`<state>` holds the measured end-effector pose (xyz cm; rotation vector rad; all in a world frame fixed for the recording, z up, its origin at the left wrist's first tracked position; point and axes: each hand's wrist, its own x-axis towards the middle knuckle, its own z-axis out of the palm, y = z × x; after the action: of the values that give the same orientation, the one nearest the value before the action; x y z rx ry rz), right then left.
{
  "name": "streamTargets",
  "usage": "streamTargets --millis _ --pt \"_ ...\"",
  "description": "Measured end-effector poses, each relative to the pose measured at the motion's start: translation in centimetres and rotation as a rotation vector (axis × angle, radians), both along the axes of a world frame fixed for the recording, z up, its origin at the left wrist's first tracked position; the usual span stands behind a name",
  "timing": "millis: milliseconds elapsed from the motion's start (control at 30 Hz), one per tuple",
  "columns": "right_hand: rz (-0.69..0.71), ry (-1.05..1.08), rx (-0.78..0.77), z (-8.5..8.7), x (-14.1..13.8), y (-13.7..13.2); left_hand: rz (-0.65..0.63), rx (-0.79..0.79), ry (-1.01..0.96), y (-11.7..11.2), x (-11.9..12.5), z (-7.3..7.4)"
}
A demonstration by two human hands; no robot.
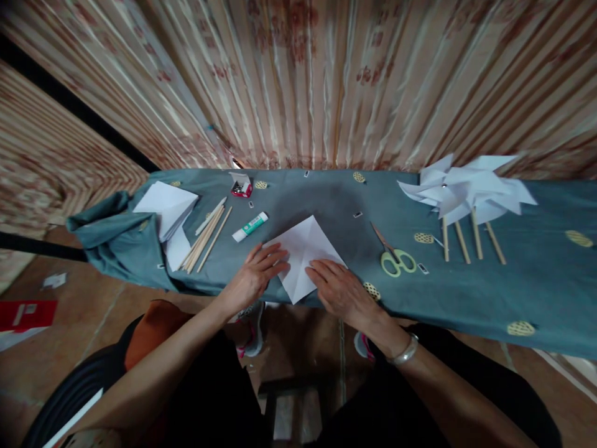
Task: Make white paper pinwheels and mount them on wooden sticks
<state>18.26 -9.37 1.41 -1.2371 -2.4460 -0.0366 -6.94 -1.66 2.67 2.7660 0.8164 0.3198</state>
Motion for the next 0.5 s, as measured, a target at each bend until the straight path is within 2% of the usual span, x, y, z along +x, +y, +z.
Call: streamTargets --millis 133,367,500 --pt "-0.008 0.074 -0.063 0.4 -0.8 -0.8 0.004 -0.014 0.03 -0.5 -0.2 0.7" --pt "-0.028 0.123 0.046 -0.3 -0.9 -1.0 0.024 -0.066 0.002 -0.3 -0.3 0.6" --pt "-0.069 0.298 -0.073 0.1 -0.1 -1.0 0.028 -0.092 -0.038 -1.3 0.1 0.9"
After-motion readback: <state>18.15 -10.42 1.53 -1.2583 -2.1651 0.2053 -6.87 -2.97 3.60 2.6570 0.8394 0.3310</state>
